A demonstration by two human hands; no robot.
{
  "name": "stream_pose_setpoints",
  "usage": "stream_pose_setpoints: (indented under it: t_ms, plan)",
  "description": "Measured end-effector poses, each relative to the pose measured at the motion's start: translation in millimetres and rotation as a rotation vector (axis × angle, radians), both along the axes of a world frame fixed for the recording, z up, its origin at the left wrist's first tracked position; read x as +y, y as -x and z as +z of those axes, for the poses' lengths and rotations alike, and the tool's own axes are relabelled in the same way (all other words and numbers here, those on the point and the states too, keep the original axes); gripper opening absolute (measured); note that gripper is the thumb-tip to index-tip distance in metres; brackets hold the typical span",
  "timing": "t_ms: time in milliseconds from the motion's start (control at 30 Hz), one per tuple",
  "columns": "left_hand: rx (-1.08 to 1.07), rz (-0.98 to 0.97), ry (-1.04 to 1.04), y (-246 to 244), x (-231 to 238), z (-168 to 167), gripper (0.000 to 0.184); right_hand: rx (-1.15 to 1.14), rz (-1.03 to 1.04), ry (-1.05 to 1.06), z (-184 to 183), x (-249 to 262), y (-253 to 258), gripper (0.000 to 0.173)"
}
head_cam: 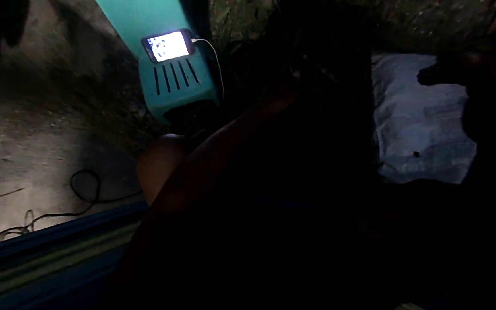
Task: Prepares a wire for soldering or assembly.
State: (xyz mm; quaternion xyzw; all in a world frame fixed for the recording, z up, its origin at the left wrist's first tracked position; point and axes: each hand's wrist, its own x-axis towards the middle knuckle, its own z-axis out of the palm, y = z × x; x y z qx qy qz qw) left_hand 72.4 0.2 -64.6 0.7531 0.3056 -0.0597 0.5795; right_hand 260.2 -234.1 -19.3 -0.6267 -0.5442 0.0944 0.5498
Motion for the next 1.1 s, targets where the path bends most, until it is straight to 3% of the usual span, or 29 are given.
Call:
stream_pose_setpoints:
  t_ms: [67,133,200,333,533,700,867,967,1100]
  plan:
    - [0.026,0.101,0.056,-4.3,-2.9,-0.8,0.059,0.023,-0.049,0.049,0.6,-6.2,-7.8,0.016]
    - [-0.048,0.171,0.055,-6.7,-15.3,8.4,0.055,0.130,-0.271,0.128,8.5,5.6,16.5,0.011]
    - [-0.212,0.086,-0.027,-3.4,-27.9,23.5,0.047,0.217,-0.383,0.142,9.7,20.0,37.1,0.011]
    - [-0.303,-0.223,-0.297,2.0,-52.6,44.1,0.042,0.227,-0.304,0.107,-5.0,33.6,56.4,0.014]
    - [-0.190,-0.125,-0.220,-0.5,-40.3,37.7,0.045,0.367,-0.299,0.109,-4.0,40.9,56.3,0.013]
    - [-0.118,-0.262,-0.373,0.5,-42.2,51.1,0.043,0.340,-0.333,0.142,-4.0,37.5,54.3,0.013]
    - [-0.148,-0.137,-0.259,-4.6,-27.3,28.8,0.045,0.398,-0.324,0.046,-3.7,32.2,42.5,0.011]
    - [-0.108,-0.070,-0.207,-7.4,-15.7,15.0,0.047,0.370,-0.193,-0.020,-23.8,10.0,10.4,0.014]
    - [0.024,0.081,-0.119,-11.5,5.9,3.0,0.053,0.439,-0.370,0.008,-0.8,16.6,14.0,0.016]
